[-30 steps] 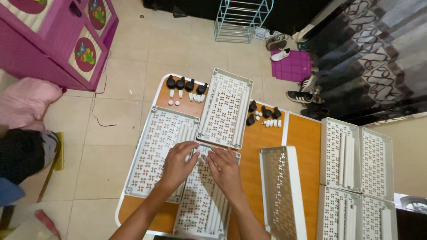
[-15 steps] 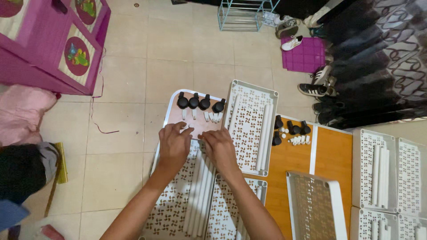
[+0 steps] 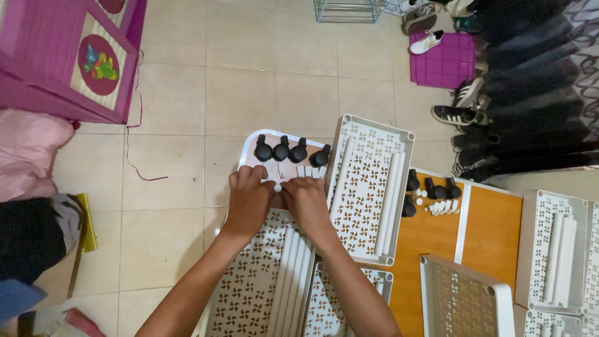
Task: The person assembles a white plastic shelving unit by inserting white cylindrical rods into perforated panels and connecting them with small white and black plastic connectors. The person repeatedly picks up rods and connectors, aligns them with the panels, and secures them to form a frame.
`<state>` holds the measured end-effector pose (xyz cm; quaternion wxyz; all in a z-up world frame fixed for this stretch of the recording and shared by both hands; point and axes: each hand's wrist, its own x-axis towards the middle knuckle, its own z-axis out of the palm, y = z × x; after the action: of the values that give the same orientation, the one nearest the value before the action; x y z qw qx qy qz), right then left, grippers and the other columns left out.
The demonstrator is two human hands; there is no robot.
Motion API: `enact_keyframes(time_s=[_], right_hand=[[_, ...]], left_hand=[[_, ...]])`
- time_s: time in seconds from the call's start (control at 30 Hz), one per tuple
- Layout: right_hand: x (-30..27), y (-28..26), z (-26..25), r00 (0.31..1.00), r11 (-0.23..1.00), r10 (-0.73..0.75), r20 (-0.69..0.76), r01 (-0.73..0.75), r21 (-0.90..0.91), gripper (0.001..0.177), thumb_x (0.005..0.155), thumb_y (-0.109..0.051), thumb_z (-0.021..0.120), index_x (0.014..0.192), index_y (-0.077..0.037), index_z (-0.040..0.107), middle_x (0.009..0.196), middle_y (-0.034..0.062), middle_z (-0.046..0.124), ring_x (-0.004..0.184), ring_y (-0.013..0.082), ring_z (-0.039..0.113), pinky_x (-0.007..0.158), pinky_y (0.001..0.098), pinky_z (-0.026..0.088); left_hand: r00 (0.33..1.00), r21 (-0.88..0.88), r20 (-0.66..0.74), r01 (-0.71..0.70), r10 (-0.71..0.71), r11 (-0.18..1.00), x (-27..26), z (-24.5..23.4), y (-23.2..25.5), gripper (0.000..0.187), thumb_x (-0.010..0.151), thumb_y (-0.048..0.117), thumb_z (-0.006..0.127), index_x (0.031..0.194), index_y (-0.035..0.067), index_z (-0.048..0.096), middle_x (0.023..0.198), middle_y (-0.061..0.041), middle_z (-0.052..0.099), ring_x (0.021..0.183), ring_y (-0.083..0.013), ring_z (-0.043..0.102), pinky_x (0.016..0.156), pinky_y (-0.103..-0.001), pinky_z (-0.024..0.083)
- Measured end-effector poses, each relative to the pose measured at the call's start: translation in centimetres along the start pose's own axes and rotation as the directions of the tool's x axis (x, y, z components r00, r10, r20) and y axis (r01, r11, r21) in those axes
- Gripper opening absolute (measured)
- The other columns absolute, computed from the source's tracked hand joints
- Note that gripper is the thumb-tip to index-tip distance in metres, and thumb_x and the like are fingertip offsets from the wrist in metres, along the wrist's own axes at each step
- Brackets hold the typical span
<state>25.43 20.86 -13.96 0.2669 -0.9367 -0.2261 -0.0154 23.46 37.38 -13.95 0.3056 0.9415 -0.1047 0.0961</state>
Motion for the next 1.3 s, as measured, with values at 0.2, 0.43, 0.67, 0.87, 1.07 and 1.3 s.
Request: enact_keyframes(time_s=[0.2,0.43,0.67,0.87,1.07,1.3], right_hand=[[-0.6,-0.7,-2.3,0.999,0.999,-0.023,-0.036,0.024,0.029,0.019,0.084,-0.008,0.073,0.101,-0.005,0.078,0.097,0.0111,0.075,0.092,0.0305,0.066,0.088,0.0429,0.045],[-3.3,-2.8,-7.4,0.992,0.995,0.002,-0.129,0.011,0.102,0.019,0.089,-0.014,0.075,0.104,-0.004,0.077,0.097,0.0108,0.075,0.092,0.0288,0.068,0.091,0.0416,0.045],[-9.0,-4.5,-13.5,0.961,0.992,-0.043,-0.274,0.075,0.106,0.020,0.085,-0.010,0.078,0.105,-0.006,0.077,0.101,0.0089,0.075,0.095,0.0281,0.068,0.090,0.0414,0.047],[-14.2,-4.1,-18.4,0.938,0.995,-0.041,-0.344,0.071,0.074,0.022,0.084,-0.010,0.080,0.105,-0.009,0.077,0.103,0.0063,0.075,0.097,0.0261,0.068,0.089,0.0420,0.048],[-18.8,-3.8,-22.9,0.920,0.996,-0.049,-0.390,0.073,0.047,0.025,0.084,-0.010,0.079,0.110,-0.009,0.077,0.106,0.0067,0.075,0.100,0.0272,0.067,0.090,0.0413,0.049],[-24.6,-4.1,-26.8,0.878,0.987,0.048,-0.475,0.031,0.156,0.028,0.083,-0.010,0.082,0.111,-0.008,0.077,0.107,0.0087,0.075,0.099,0.0291,0.067,0.088,0.0379,0.053]], left_hand=[[0.999,-0.061,-0.046,0.008,-0.011,0.998,-0.4,-1.4,1.5,0.021,0.080,0.011,0.072,0.099,0.007,0.080,0.104,-0.007,0.062,0.106,-0.0286,0.051,0.095,-0.046,0.036],[0.989,-0.221,-0.120,0.056,-0.084,0.974,-1.9,-3.8,6.2,0.023,0.086,0.020,0.075,0.105,0.008,0.080,0.096,-0.005,0.072,0.096,-0.0265,0.058,0.088,-0.043,0.039],[0.963,-0.495,0.060,0.257,-0.262,0.830,-3.6,-4.5,12.2,0.027,0.084,0.023,0.080,0.106,0.008,0.079,0.095,-0.007,0.078,0.083,-0.0223,0.067,0.079,-0.035,0.052],[0.960,-0.633,0.127,0.272,-0.250,0.724,-5.6,-4.5,18.8,0.028,0.085,0.020,0.077,0.110,0.007,0.079,0.094,-0.005,0.078,0.076,-0.0137,0.062,0.070,-0.029,0.053],[0.977,-0.651,0.104,0.210,-0.188,0.729,-7.1,-4.3,24.7,0.030,0.085,0.020,0.078,0.112,0.007,0.079,0.094,-0.005,0.078,0.077,-0.0139,0.062,0.073,-0.028,0.054],[0.979,-0.731,0.158,0.203,-0.128,0.651,-9.8,-4.1,30.3,0.033,0.088,0.018,0.076,0.119,0.007,0.078,0.102,-0.009,0.077,0.089,-0.0138,0.067,0.080,-0.029,0.055]])
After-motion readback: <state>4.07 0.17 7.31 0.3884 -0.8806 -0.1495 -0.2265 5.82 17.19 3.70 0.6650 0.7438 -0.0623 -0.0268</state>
